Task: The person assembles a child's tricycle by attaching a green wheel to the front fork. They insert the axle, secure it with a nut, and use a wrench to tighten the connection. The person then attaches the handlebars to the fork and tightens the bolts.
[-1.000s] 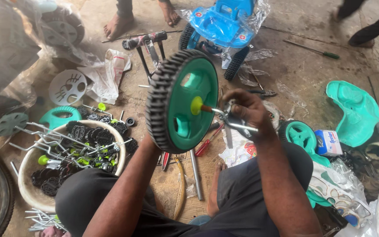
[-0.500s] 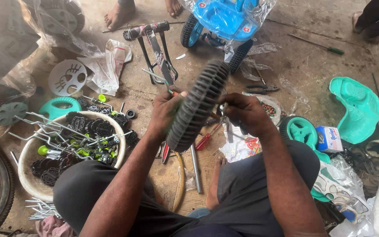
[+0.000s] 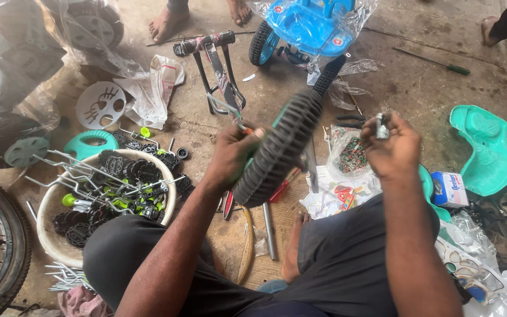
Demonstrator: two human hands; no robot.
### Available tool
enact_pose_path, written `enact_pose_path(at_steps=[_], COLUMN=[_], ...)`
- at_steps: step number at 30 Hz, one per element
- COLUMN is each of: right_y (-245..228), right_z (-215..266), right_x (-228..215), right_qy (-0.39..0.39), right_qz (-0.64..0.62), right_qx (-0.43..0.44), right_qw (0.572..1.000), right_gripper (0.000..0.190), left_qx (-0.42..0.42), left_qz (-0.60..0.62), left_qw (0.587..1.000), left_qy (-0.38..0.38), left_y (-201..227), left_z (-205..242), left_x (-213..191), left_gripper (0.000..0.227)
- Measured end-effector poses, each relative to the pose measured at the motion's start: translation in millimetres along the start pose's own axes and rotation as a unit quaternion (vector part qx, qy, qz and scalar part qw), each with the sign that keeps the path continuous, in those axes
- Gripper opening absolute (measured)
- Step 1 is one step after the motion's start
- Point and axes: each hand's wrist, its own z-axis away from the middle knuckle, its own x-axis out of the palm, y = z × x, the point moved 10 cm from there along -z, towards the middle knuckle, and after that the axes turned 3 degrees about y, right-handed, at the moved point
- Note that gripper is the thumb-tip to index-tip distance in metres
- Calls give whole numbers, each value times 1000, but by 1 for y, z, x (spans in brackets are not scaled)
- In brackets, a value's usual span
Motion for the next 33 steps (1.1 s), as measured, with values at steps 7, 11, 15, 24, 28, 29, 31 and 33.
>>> enact_pose_path(at_steps=[7, 11, 15, 24, 28, 29, 31, 33], right_y=[-42, 6, 36, 61, 55, 54, 55, 58], right_z=[66, 70, 76, 72, 67, 67, 69, 70], right_x=[94, 117, 122, 103, 99, 98, 102, 103], right_qy=[-218, -220, -292, -314, -296, -299, -321, -332], right_qz=[214, 413, 569, 577, 572, 569, 571, 582], right_qx=[-53, -16, -28, 41, 43, 48, 37, 32], right_qw=[951, 884, 769, 753, 764, 765, 755, 742], right_gripper=[23, 23, 28, 29, 28, 29, 29, 30], left_qx=[-168, -145, -117, -136, -150, -150, -149, -137], left_qz=[-189, -174, -141, -224, -247, -254, -269, -258], left_qw=[960, 955, 959, 940, 933, 931, 927, 931], left_qy=[-119, -191, -217, -218, -216, -216, -215, -218], left_y=[-67, -97, -112, -113, -116, -117, -118, -117], left_z=[36, 60, 69, 68, 67, 66, 66, 66], left_x=[59, 106, 119, 118, 117, 117, 117, 119], left_gripper=[29, 32, 40, 51, 54, 53, 53, 53])
